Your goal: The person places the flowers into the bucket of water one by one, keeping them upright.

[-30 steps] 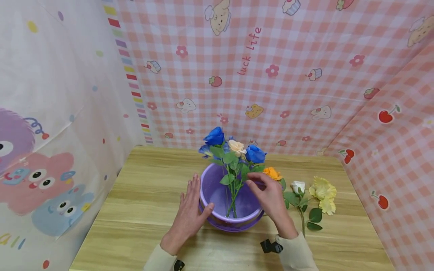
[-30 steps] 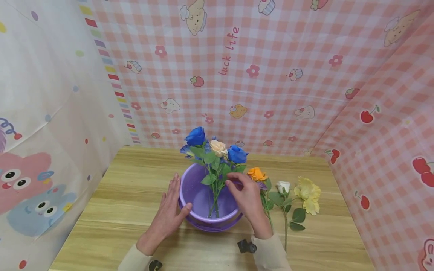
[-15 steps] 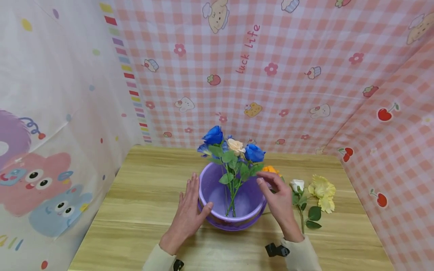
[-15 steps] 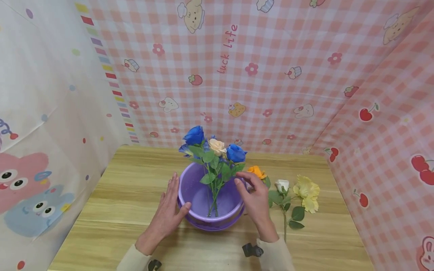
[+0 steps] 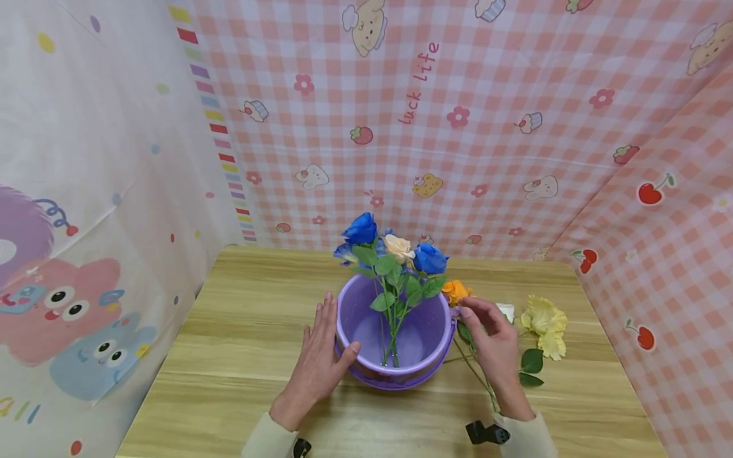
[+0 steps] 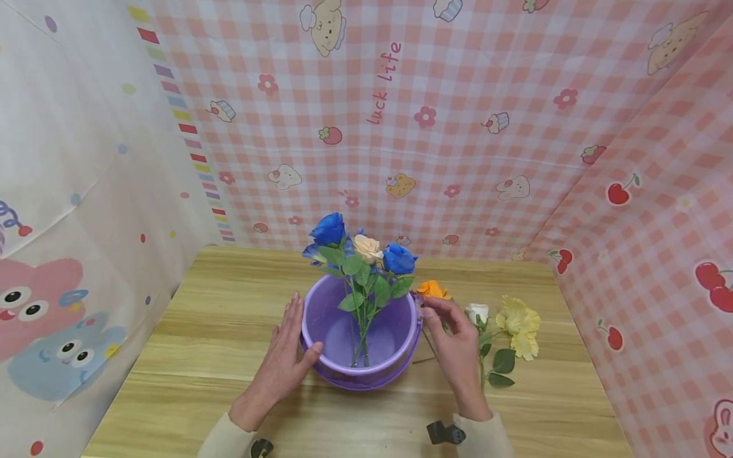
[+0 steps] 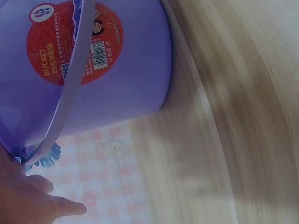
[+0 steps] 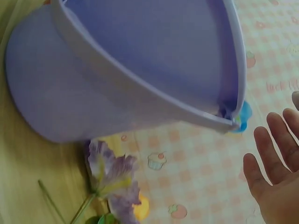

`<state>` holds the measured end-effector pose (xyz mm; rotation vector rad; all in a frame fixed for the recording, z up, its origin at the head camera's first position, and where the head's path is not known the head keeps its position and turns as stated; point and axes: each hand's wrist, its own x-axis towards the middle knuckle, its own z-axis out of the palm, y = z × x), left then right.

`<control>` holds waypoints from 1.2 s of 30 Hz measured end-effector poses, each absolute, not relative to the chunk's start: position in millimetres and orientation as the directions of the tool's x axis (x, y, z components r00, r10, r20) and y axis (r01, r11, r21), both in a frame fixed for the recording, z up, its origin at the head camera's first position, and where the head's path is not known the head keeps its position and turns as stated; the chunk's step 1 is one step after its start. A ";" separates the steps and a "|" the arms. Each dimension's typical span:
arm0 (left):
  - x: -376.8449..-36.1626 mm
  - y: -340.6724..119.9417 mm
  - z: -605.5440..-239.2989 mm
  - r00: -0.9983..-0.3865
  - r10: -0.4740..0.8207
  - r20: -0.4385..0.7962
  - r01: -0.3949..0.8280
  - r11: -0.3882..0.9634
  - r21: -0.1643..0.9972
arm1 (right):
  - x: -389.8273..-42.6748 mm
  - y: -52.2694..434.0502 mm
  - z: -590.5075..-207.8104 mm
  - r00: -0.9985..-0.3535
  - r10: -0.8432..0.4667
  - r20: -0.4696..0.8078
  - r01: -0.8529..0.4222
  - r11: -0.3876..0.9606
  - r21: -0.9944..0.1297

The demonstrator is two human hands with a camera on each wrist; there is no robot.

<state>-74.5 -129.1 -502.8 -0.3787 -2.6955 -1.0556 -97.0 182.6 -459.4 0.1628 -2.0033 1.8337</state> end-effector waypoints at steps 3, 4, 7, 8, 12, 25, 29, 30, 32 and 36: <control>-74.6 -129.1 -502.6 -0.942 0.157 0.296 0.316 0.710 0.629 | -94.4 188.9 -461.2 -0.911 0.233 0.340 -0.325 0.103 -0.940; -74.4 -129.1 -502.3 -0.942 0.158 0.297 0.317 0.711 0.628 | -93.5 191.0 -461.9 -0.911 0.247 0.331 -0.316 0.097 -0.944; -74.5 -129.2 -502.2 -0.942 0.158 0.296 0.317 0.710 0.628 | -91.3 197.6 -464.8 -0.910 0.282 0.303 -0.292 0.083 -0.953; -74.4 -129.1 -502.0 -0.942 0.159 0.296 0.317 0.710 0.629 | -90.7 199.9 -465.8 -0.910 0.290 0.296 -0.286 0.077 -0.955; -74.2 -129.3 -502.0 -0.944 0.160 0.290 0.314 0.708 0.632 | -88.9 209.3 -470.7 -0.912 0.309 0.270 -0.252 0.097 -0.963; -72.7 -129.5 -501.6 -0.948 0.157 0.278 0.305 0.703 0.643 | -87.7 233.5 -494.4 -0.909 0.388 0.155 -0.166 0.006 -0.986; -72.8 -129.2 -501.3 -0.948 0.156 0.276 0.303 0.703 0.643 | -86.1 238.5 -504.1 -0.902 0.428 0.066 -0.088 -0.034 -0.996; -73.0 -129.1 -501.2 -0.948 0.156 0.277 0.303 0.703 0.643 | -85.6 239.6 -506.6 -0.899 0.434 0.049 -0.079 -0.051 -0.996; -73.0 -129.0 -500.8 -0.949 0.156 0.273 0.301 0.703 0.644 | -85.2 241.4 -511.8 -0.894 0.447 0.015 -0.073 -0.113 -0.991; -72.8 -129.3 -500.7 -0.950 0.156 0.272 0.300 0.704 0.643 | -85.8 244.0 -521.7 -0.884 0.466 -0.040 -0.095 -0.262 -0.960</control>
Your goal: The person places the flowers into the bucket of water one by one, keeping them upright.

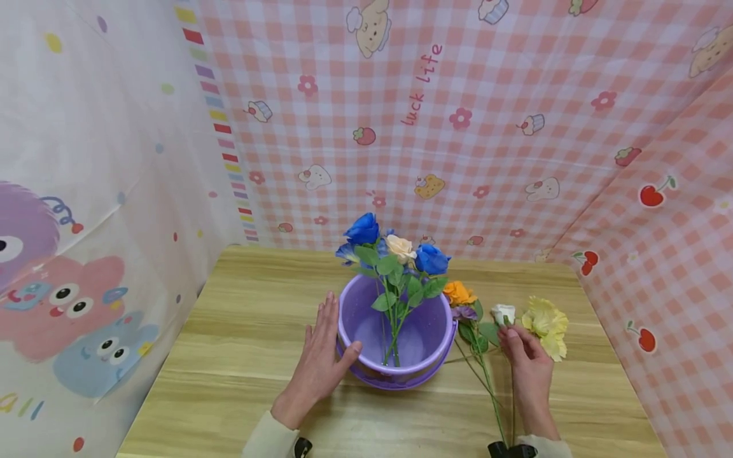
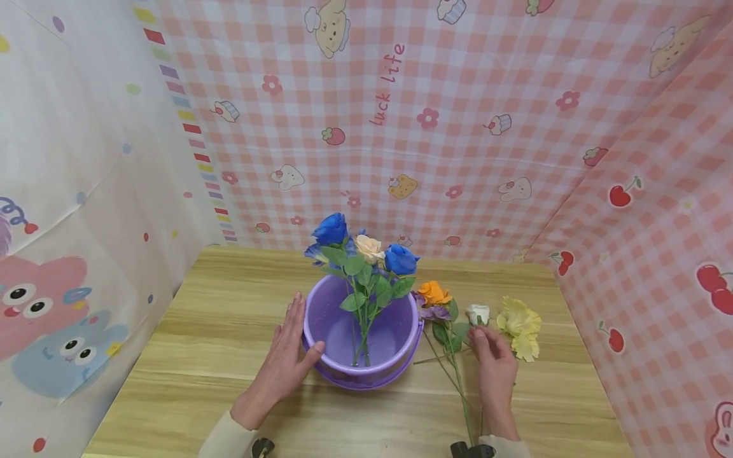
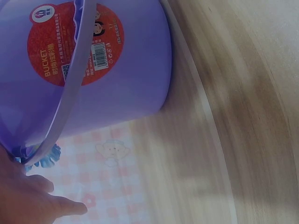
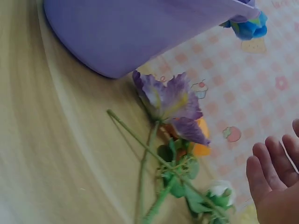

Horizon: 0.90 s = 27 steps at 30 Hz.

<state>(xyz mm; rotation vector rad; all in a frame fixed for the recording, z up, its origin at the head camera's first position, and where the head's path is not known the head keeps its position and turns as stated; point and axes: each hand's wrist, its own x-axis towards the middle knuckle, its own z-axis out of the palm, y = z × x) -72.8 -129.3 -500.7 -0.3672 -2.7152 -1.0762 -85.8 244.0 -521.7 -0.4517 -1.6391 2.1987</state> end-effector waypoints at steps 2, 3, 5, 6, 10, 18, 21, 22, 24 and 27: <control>-72.9 -129.3 -501.0 -0.950 0.157 0.269 0.299 0.705 0.644 | -86.1 244.9 -527.0 -0.878 0.474 -0.074 -0.092 -0.317 -0.944; -73.1 -129.4 -501.2 -0.950 0.157 0.270 0.300 0.704 0.644 | -86.0 245.0 -529.3 -0.875 0.476 -0.094 -0.080 -0.332 -0.940; -73.5 -129.5 -501.8 -0.951 0.156 0.268 0.297 0.707 0.642 | -85.6 244.9 -533.6 -0.866 0.478 -0.144 -0.036 -0.347 -0.937; -73.6 -129.6 -501.9 -0.951 0.156 0.268 0.297 0.707 0.642 | -85.1 244.8 -535.5 -0.863 0.476 -0.170 -0.010 -0.351 -0.936; -73.6 -129.6 -501.9 -0.952 0.156 0.262 0.293 0.706 0.645 | -82.4 243.3 -540.4 -0.839 0.475 -0.265 0.109 -0.330 -0.938; -73.8 -128.9 -502.8 -0.948 0.157 0.278 0.305 0.703 0.643 | -80.7 242.2 -547.4 -0.781 0.461 -0.421 0.241 -0.399 -0.884; -74.1 -128.8 -503.4 -0.947 0.154 0.282 0.305 0.704 0.642 | -80.2 241.9 -549.5 -0.777 0.426 -0.463 0.237 -0.484 -0.843; -74.3 -129.0 -504.0 -0.946 0.153 0.284 0.306 0.705 0.640 | -79.9 241.7 -550.1 -0.778 0.419 -0.468 0.236 -0.496 -0.836; -74.2 -129.0 -503.7 -0.947 0.151 0.282 0.303 0.705 0.641 | -79.2 241.5 -551.2 -0.779 0.411 -0.473 0.231 -0.512 -0.827; -73.6 -129.0 -502.4 -0.950 0.150 0.276 0.298 0.703 0.646 | -78.2 241.0 -552.2 -0.785 0.402 -0.470 0.221 -0.527 -0.820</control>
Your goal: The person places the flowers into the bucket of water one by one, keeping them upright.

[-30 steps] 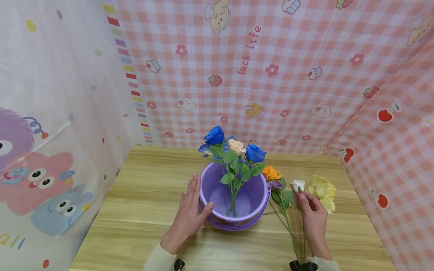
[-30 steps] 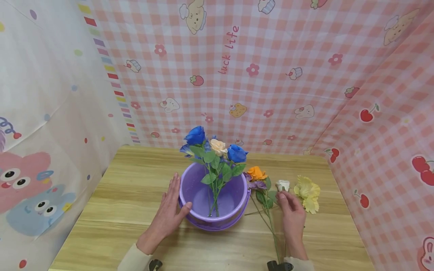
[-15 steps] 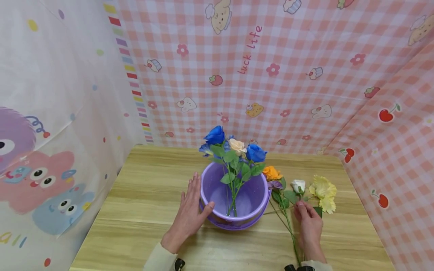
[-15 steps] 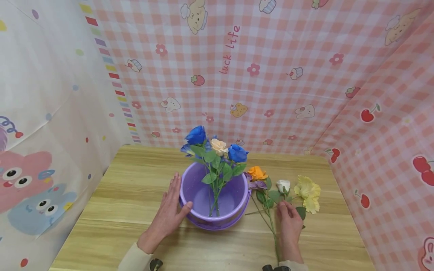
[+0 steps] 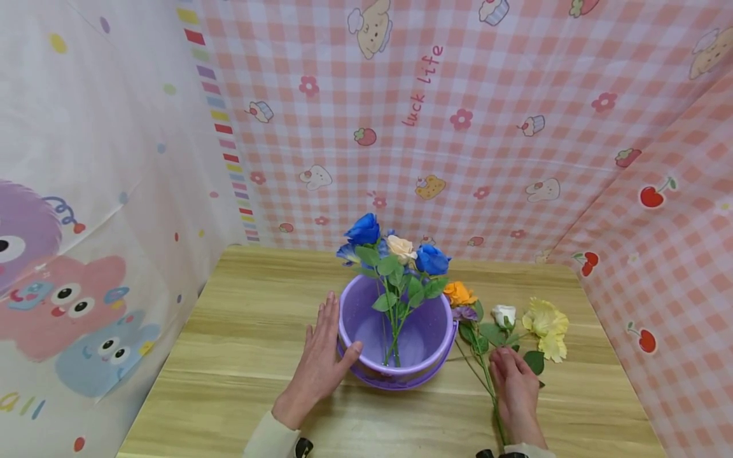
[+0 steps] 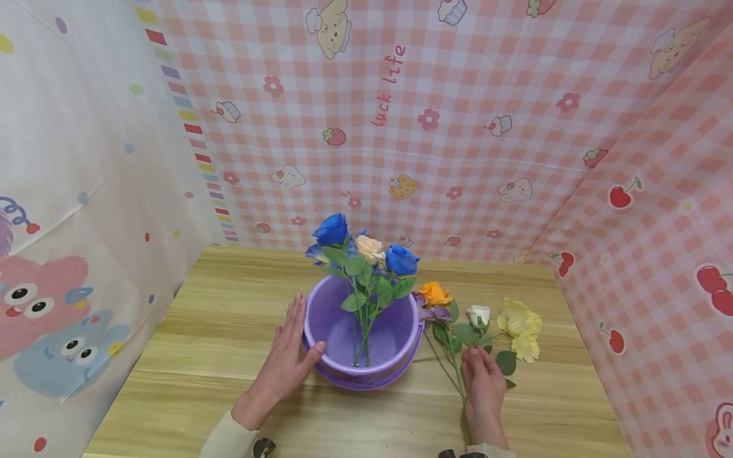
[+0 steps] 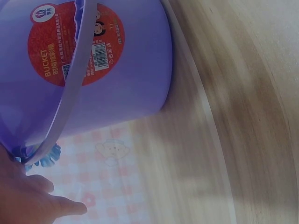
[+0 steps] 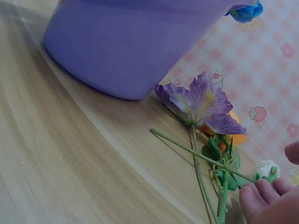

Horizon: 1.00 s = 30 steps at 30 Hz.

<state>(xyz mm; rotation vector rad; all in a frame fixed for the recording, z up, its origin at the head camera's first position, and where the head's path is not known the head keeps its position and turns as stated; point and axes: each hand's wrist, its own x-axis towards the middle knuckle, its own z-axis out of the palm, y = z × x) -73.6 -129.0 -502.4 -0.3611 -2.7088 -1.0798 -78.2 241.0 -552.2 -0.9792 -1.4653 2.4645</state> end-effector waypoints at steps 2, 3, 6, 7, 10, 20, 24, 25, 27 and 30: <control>-73.2 -129.0 -501.9 -0.950 0.150 0.273 0.297 0.700 0.649 | -77.6 240.5 -552.2 -0.786 0.397 -0.474 0.211 -0.549 -0.809; -73.2 -129.1 -502.0 -0.951 0.150 0.272 0.296 0.700 0.650 | -77.1 240.4 -552.2 -0.789 0.390 -0.475 0.208 -0.558 -0.804; -73.3 -129.2 -502.3 -0.949 0.151 0.275 0.299 0.700 0.648 | -76.1 239.7 -551.2 -0.790 0.373 -0.487 0.197 -0.597 -0.777; -73.3 -129.3 -502.4 -0.949 0.151 0.276 0.300 0.700 0.648 | -75.7 239.5 -550.7 -0.790 0.367 -0.491 0.197 -0.606 -0.771; -73.3 -129.4 -502.4 -0.949 0.152 0.275 0.300 0.702 0.646 | -74.9 239.5 -550.7 -0.795 0.346 -0.498 0.197 -0.629 -0.752; -73.0 -129.3 -502.3 -0.950 0.152 0.271 0.298 0.698 0.651 | -78.5 240.6 -559.2 -0.821 0.275 -0.500 0.197 -0.685 -0.701; -73.1 -129.0 -502.0 -0.949 0.152 0.276 0.301 0.698 0.650 | -78.8 241.3 -560.6 -0.822 0.265 -0.505 0.181 -0.718 -0.672; -73.2 -129.0 -502.2 -0.949 0.152 0.278 0.302 0.698 0.649 | -79.0 241.4 -560.7 -0.821 0.264 -0.506 0.178 -0.723 -0.667; -73.6 -129.2 -503.1 -0.947 0.151 0.284 0.305 0.700 0.646 | -79.6 241.2 -560.4 -0.818 0.265 -0.510 0.171 -0.734 -0.657; -73.7 -129.4 -503.7 -0.946 0.151 0.286 0.307 0.700 0.645 | -81.6 240.9 -559.8 -0.816 0.271 -0.511 0.170 -0.732 -0.660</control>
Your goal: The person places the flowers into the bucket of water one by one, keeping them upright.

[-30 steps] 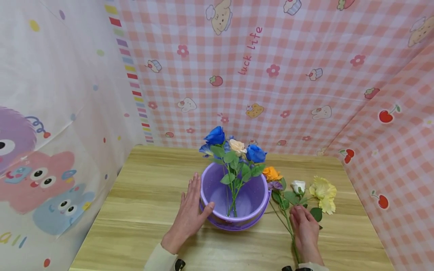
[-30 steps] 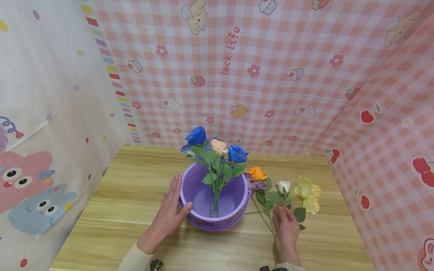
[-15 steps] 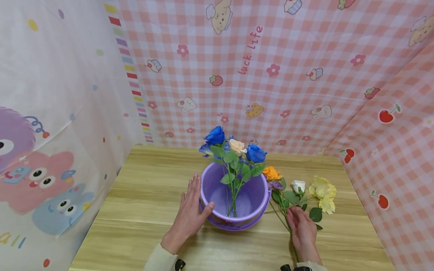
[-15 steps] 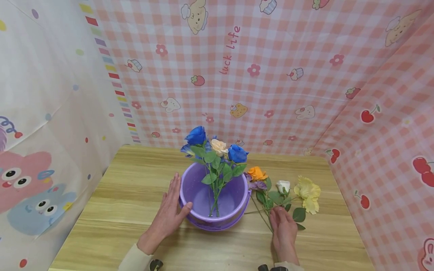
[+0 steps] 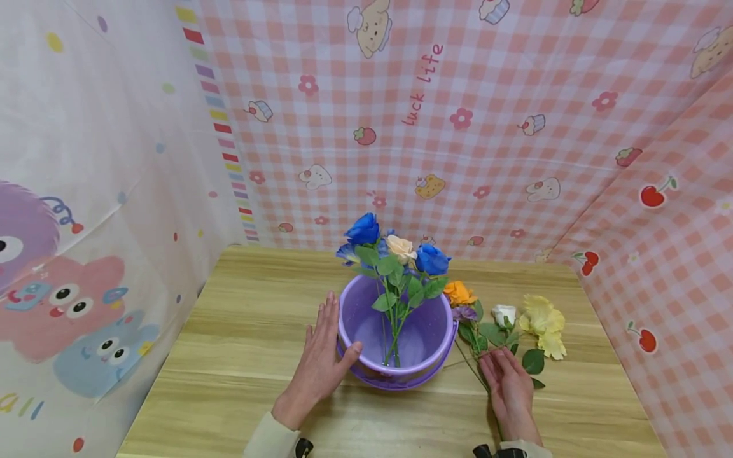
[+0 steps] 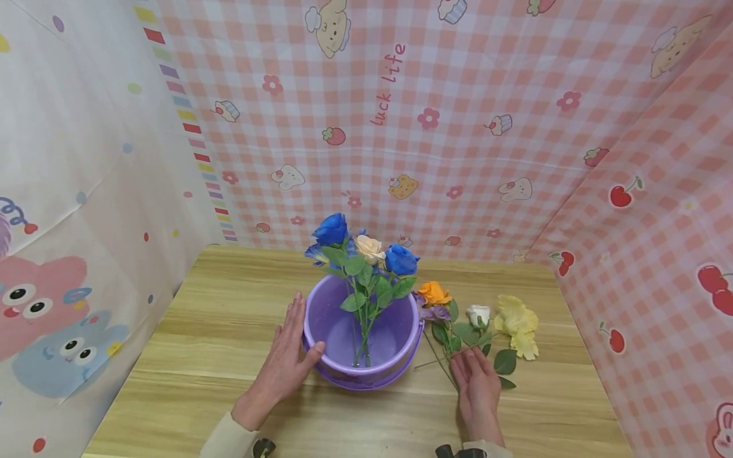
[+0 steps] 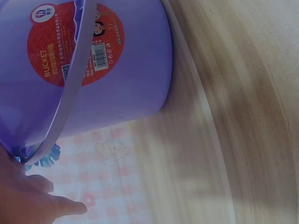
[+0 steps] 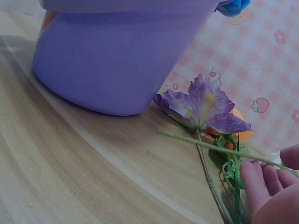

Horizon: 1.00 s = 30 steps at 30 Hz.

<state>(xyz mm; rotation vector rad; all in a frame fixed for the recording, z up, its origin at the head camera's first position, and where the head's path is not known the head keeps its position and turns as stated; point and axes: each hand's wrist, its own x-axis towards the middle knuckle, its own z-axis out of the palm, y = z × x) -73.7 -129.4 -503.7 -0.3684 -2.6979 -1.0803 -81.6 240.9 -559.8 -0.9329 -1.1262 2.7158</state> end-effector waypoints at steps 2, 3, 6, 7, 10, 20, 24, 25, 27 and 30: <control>-73.8 -129.5 -504.0 -0.946 0.151 0.285 0.306 0.699 0.646 | -82.8 240.6 -558.9 -0.812 0.280 -0.513 0.171 -0.726 -0.666; -73.7 -129.4 -503.7 -0.947 0.151 0.284 0.305 0.699 0.647 | -83.1 240.5 -558.5 -0.810 0.283 -0.514 0.169 -0.726 -0.666; -73.4 -129.3 -502.8 -0.949 0.151 0.276 0.300 0.698 0.651 | -84.3 240.4 -557.7 -0.798 0.301 -0.522 0.159 -0.730 -0.665; -73.3 -129.3 -502.6 -0.950 0.151 0.273 0.298 0.698 0.652 | -84.4 240.7 -557.5 -0.795 0.304 -0.524 0.156 -0.733 -0.662; -73.1 -129.4 -502.3 -0.951 0.151 0.268 0.295 0.697 0.653 | -84.8 241.2 -556.5 -0.789 0.311 -0.530 0.154 -0.734 -0.661; -73.1 -129.5 -502.4 -0.950 0.154 0.271 0.299 0.693 0.656 | -84.6 241.5 -552.0 -0.777 0.327 -0.537 0.136 -0.746 -0.651; -73.1 -129.4 -502.5 -0.949 0.154 0.277 0.303 0.692 0.655 | -85.1 241.2 -548.6 -0.777 0.340 -0.530 0.116 -0.750 -0.651; -73.0 -129.4 -502.5 -0.948 0.154 0.277 0.304 0.692 0.655 | -85.2 241.3 -547.8 -0.777 0.343 -0.527 0.113 -0.749 -0.653; -73.0 -129.4 -502.8 -0.948 0.153 0.279 0.305 0.691 0.656 | -85.5 241.5 -545.4 -0.778 0.345 -0.525 0.111 -0.747 -0.655; -72.9 -129.4 -502.7 -0.948 0.152 0.280 0.305 0.690 0.656 | -85.9 242.3 -541.8 -0.776 0.348 -0.526 0.110 -0.746 -0.657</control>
